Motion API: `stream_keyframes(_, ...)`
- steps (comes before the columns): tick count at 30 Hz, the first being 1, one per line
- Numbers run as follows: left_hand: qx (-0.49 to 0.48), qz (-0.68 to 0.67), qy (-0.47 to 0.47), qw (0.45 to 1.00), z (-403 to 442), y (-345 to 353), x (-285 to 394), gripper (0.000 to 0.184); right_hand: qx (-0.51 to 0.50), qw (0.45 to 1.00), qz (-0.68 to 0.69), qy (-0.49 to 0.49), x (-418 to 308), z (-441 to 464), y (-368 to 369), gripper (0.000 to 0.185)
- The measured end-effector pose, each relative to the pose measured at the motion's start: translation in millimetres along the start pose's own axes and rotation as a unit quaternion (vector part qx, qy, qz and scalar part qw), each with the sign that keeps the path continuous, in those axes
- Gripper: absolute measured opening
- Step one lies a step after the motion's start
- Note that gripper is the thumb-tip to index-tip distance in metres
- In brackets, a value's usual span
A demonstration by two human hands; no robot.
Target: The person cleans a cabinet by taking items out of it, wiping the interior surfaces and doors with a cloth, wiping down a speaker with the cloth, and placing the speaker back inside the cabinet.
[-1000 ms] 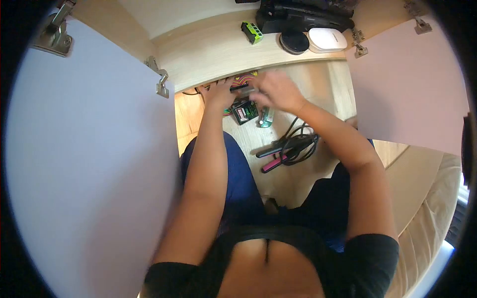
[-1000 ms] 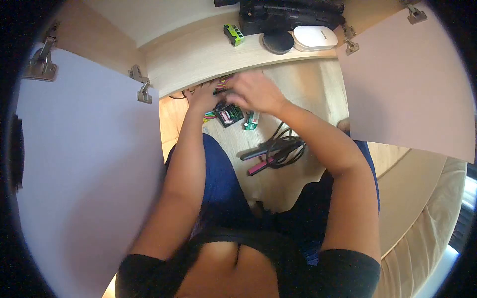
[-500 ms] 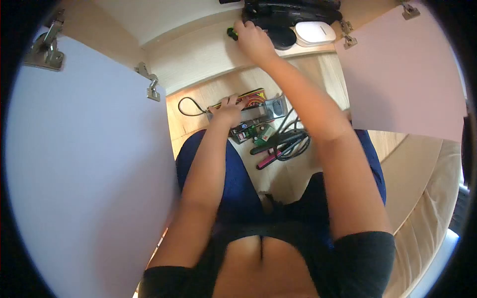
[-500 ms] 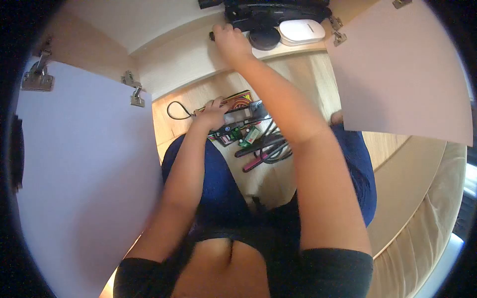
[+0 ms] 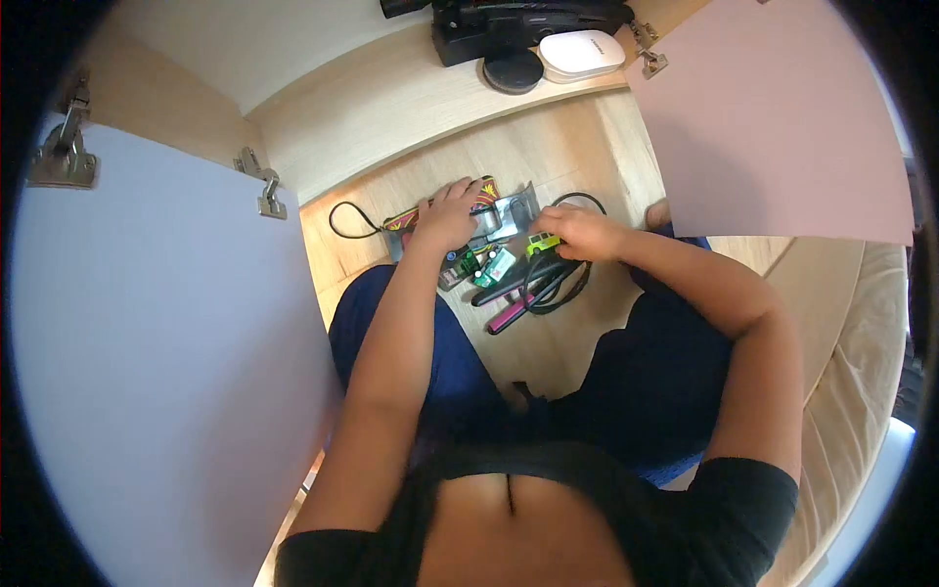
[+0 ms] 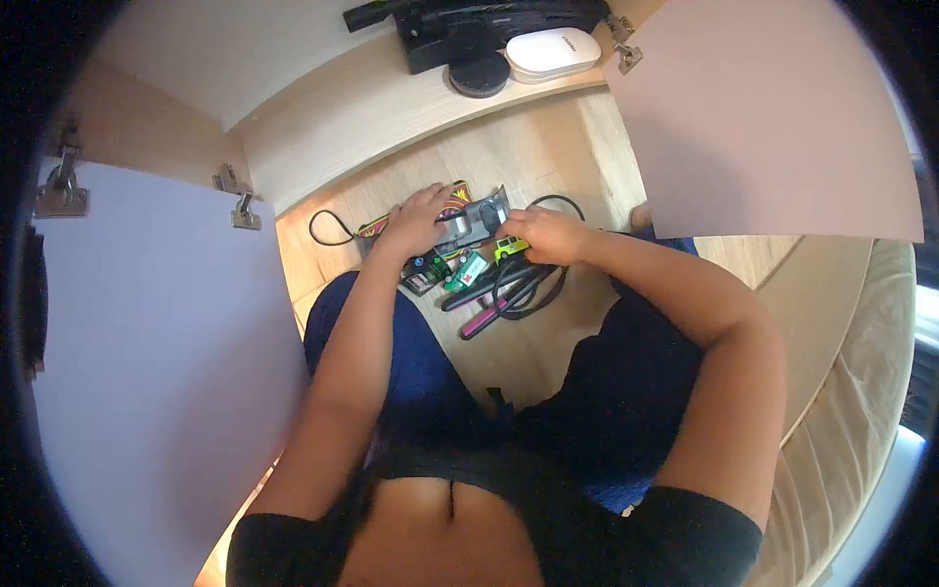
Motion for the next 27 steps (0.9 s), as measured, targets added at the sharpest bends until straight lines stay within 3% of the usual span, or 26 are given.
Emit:
stream_keyframes(4, 0.013, -0.013, 0.008, 1.0, 1, -3, 2, 0.068, 0.042, 0.999, 0.014, -0.027, -6, 9, -20, 0.042)
stream_keyframes(6, 0.007, -0.024, 0.017, 1.0, 2, -2, 5, 0.067, 0.085, 0.991, -0.098, 0.045, 5, 19, -55, 0.038)
stream_keyframes(8, 0.021, -0.019, 0.019, 0.999, 6, -1, 5, 0.066, 0.275, 0.934, -0.188, 0.132, 21, 22, -120, 0.039)
stream_keyframes(10, 0.026, -0.018, 0.042, 0.999, 5, -4, 11, 0.065, 0.401, 0.881, -0.173, 0.183, 45, 29, -165, 0.048)
stream_keyframes(14, 0.034, -0.019, 0.046, 0.998, 6, -5, 9, 0.064, 0.402, 0.856, -0.169, 0.278, 75, 56, -199, 0.062)
stream_keyframes(16, 0.034, -0.04, 0.065, 0.996, 7, -4, 7, 0.063, 0.345, 0.861, -0.14, 0.347, 94, 68, -196, 0.069)
stream_keyframes(20, 0.056, -0.038, 0.076, 0.995, 10, 0, 5, 0.061, 0.293, 0.872, -0.172, 0.353, 96, 83, -192, 0.065)
stream_keyframes(23, 0.059, -0.033, 0.072, 0.995, 13, -2, 2, 0.061, 0.285, 0.873, -0.189, 0.347, 85, 80, -192, 0.06)
stream_keyframes(25, 0.048, -0.04, 0.083, 0.995, 13, 0, 3, 0.061, 0.346, 0.896, -0.174, 0.218, 55, 69, -191, 0.058)
stream_keyframes(27, 0.044, -0.035, 0.083, 0.995, 15, 2, 1, 0.062, 0.306, 0.925, -0.149, 0.168, 37, 50, -162, 0.059)
Point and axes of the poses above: each hand's wrist, its own z-axis towards the middle knuckle, its own y-axis out of the palm, x = y × z, the point moved 10 cm from there along z, towards the middle knuckle, and after that the axes turned 6 degrees about -z, right-handed, at the moved point
